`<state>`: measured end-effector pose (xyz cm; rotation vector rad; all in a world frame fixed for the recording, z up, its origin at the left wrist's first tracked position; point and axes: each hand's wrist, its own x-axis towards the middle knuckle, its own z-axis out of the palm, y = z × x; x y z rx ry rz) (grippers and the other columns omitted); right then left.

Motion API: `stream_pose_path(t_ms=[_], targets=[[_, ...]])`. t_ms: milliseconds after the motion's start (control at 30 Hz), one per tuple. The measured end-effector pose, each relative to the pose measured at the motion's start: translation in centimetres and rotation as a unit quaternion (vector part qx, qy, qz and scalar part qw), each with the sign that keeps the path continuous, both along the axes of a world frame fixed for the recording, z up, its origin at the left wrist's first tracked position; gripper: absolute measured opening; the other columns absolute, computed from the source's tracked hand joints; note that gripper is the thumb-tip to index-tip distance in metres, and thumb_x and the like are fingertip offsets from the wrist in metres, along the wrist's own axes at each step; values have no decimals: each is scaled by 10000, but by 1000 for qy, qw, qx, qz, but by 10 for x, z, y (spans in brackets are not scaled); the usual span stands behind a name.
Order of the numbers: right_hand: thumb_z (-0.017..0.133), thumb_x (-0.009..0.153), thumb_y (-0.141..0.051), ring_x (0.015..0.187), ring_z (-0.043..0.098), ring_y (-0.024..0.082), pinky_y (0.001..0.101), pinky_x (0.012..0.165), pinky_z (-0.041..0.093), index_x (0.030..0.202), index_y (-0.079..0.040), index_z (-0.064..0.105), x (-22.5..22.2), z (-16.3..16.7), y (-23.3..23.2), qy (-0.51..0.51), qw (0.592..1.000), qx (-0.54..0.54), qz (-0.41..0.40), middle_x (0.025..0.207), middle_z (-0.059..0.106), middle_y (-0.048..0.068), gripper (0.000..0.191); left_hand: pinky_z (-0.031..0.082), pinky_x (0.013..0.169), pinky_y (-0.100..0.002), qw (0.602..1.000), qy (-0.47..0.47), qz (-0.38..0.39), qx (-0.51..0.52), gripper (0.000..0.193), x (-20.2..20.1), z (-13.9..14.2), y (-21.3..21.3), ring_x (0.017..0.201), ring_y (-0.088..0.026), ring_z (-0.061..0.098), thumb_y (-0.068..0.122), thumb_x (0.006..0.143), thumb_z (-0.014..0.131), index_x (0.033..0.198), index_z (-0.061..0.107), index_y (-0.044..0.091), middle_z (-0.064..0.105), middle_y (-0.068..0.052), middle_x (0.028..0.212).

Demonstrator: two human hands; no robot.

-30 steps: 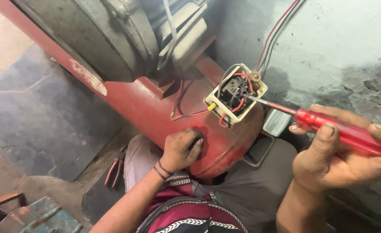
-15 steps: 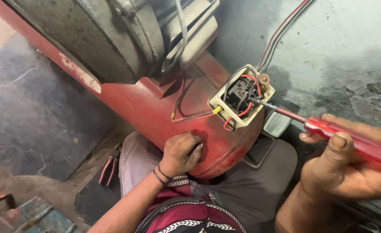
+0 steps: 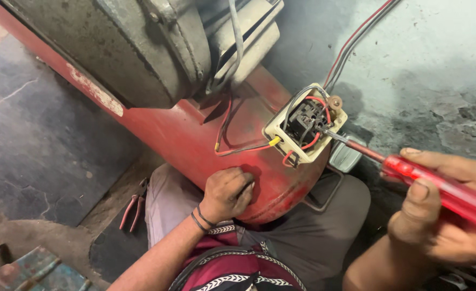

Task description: The person sits on the floor beside a red air compressor and works on its pressure switch box. They hold a light bulb lamp to illuminate the switch, then use a red-handled screwdriver to loosen and tighten the switch terminals and reposition the wiring inside the box.

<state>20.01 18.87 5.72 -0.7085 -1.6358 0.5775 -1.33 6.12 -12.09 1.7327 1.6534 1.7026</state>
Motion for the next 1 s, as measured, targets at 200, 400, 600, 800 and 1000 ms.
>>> stream_pose_path(t_ms=[200,400,600,800,1000], targets=[[659,1056,-433,590,517,161,312,577,439,1127,-97,441,6,-3,4,29,999,-18,39,771,537,58,407,496,622,-410,1000,5,-6,2,184,-2,3,-1,677,-291,606,45,811,713,989,667,42,563,-96,749],[612,1005,-528,579,483,95,289,566,404,966,-163,494,-1,-17,32,201,961,-44,184,710,521,-28,386,501,624,-412,1000,9,-12,-9,174,-3,8,0,685,-291,616,36,824,711,993,670,46,572,-92,752],[564,954,-624,568,449,28,267,555,370,805,-229,548,1,-10,75,284,895,-74,336,649,506,-114,422,520,645,-402,1000,-4,-28,-1,190,-6,15,-1,720,-287,645,24,834,694,1021,660,44,606,-89,797],[572,974,-505,607,488,74,266,578,427,945,-153,546,-11,-10,66,332,882,-51,331,709,511,-47,353,507,626,-415,999,3,-28,-16,173,-5,14,2,693,-294,625,29,833,708,998,663,50,580,-94,765],[562,931,-577,521,474,69,279,556,446,922,-164,545,-15,-5,67,332,875,-35,350,633,499,-63,414,499,622,-418,1000,8,-20,-11,162,-4,12,1,687,-299,615,37,835,705,989,658,52,571,-101,758]])
